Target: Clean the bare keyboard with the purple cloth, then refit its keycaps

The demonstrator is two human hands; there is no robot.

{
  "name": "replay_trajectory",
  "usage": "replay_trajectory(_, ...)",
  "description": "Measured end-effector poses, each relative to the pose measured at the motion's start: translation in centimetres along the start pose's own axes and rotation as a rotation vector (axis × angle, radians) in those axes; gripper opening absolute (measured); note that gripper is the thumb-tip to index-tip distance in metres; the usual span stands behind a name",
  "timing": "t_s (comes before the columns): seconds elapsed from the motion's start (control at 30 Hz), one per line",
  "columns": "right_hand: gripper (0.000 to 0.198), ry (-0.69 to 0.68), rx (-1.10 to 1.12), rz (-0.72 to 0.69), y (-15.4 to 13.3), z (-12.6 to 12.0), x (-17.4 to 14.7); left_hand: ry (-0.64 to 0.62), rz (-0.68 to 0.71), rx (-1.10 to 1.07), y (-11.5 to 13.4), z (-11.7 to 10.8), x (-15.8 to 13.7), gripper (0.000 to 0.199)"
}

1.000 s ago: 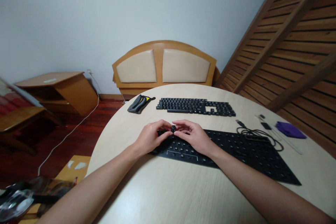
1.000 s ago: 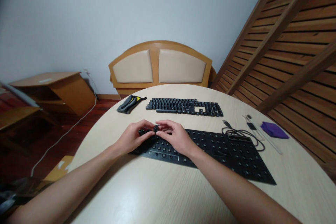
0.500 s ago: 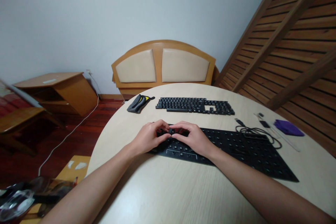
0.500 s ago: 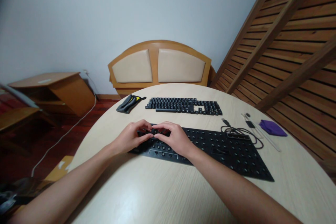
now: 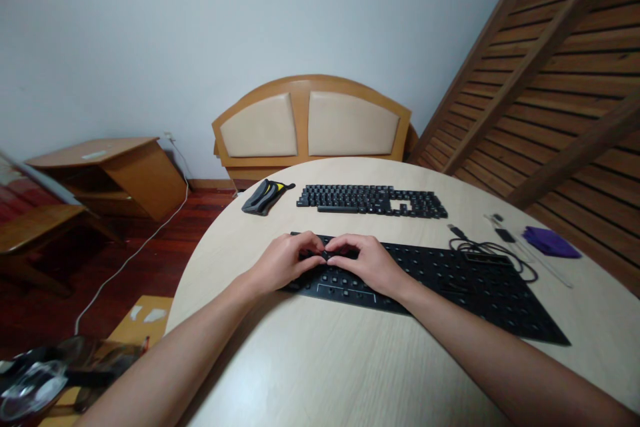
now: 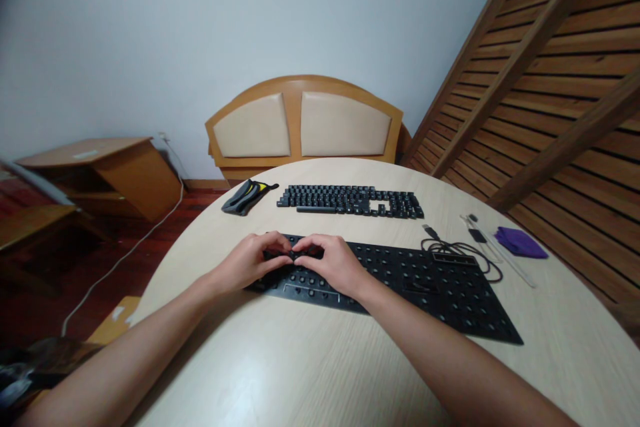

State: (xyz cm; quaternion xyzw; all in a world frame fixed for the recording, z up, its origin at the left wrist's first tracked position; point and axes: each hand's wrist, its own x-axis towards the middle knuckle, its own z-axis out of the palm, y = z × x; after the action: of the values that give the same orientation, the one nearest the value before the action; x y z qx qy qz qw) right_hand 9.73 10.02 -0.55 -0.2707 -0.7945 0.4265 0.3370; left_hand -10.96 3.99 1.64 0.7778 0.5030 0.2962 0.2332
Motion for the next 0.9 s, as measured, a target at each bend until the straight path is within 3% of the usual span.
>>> replay_trajectory(0.3,0.017,-0.029,0.092,0.018,0.7,0.2,0.1,-0.074,0.026,0.071,-0.4,-0.7,-0.1,0.014)
replay_trajectory(0.47,0.013,-0.027,0.021,-0.066,0.1,0.1,0.1,-0.136,0.148,0.087,-1.3,-2.4,-0.3,0.039)
replay_trajectory(0.7,0.016,-0.030,-0.093,-0.100,-0.6,0.3,-0.1,-0.263,-0.004,-0.133,-2.7,-4.3,-0.7,0.063)
replay_trajectory(0.9,0.020,-0.057,-0.099,-0.044,-1.5,1.4,-0.6,-0.326,-0.018,-0.204,-3.1,-4.5,-0.5,0.063)
